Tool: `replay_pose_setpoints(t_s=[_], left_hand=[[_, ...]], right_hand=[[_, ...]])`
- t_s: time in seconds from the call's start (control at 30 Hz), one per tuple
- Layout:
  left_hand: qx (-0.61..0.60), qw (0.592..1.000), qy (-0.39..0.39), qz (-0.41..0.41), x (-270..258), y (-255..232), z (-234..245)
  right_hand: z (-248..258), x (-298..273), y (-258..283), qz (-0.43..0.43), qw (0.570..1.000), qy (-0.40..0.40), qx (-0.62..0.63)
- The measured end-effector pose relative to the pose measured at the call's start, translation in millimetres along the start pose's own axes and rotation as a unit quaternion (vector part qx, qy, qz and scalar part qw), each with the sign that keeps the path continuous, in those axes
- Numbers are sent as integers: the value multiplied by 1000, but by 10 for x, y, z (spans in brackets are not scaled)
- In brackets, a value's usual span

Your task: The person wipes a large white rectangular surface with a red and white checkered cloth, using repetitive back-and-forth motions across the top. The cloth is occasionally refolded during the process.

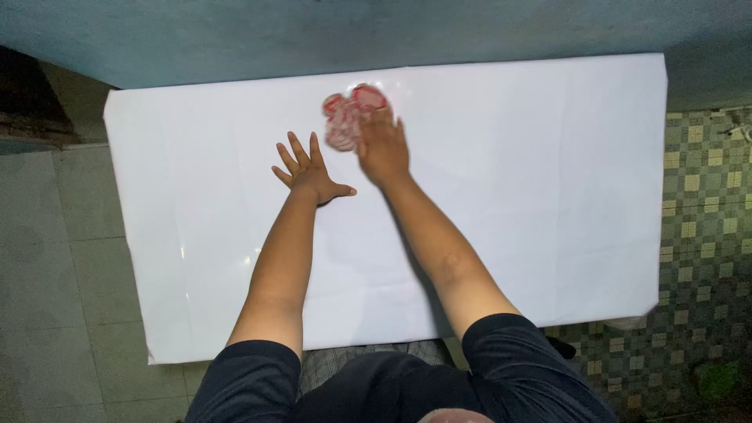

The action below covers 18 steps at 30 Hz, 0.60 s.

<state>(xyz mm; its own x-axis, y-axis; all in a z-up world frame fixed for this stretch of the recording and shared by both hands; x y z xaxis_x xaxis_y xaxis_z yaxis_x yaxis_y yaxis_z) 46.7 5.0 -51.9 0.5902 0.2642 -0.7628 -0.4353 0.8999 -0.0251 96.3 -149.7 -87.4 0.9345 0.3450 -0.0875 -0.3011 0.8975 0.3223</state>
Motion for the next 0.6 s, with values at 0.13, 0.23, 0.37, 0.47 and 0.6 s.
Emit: replay_pose_setpoints(t_s=[0.13,0.23,0.37,0.47,0.6], left_hand=[[-9,1000,2,-4,-64,-16,50],[-9,1000,-4,-2,-80,-24,43],[-7,1000,-1,0,-78,-31,57],[-6,1000,2,4,-110,-38,101],[16,1000,-11,9,117,11,-89]], right_hand=[[292,-292,-1189,-103,983,-137,-62],[270,-571,-1896,-207,966,-135,-70],[79,-503,-1711,-251,963,-92,-28],[-20,-177,-915,-177,981,-70,-33],[-353,-63,364,30,998,9,48]])
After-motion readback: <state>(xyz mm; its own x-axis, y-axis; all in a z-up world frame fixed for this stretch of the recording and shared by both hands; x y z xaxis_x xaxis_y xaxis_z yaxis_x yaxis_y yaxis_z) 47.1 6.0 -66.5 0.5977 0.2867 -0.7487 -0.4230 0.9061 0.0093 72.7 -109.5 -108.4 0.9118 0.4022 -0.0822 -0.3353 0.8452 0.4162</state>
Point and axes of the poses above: each hand's wrist, its own x-axis towards the middle knuckle, its own z-axis out of the back of the hand, y = z × x, the point moved 7 cm from there along x, towards the middle knuckle, and after that the axes turned 12 degrees about z, right-handed, at the moved point
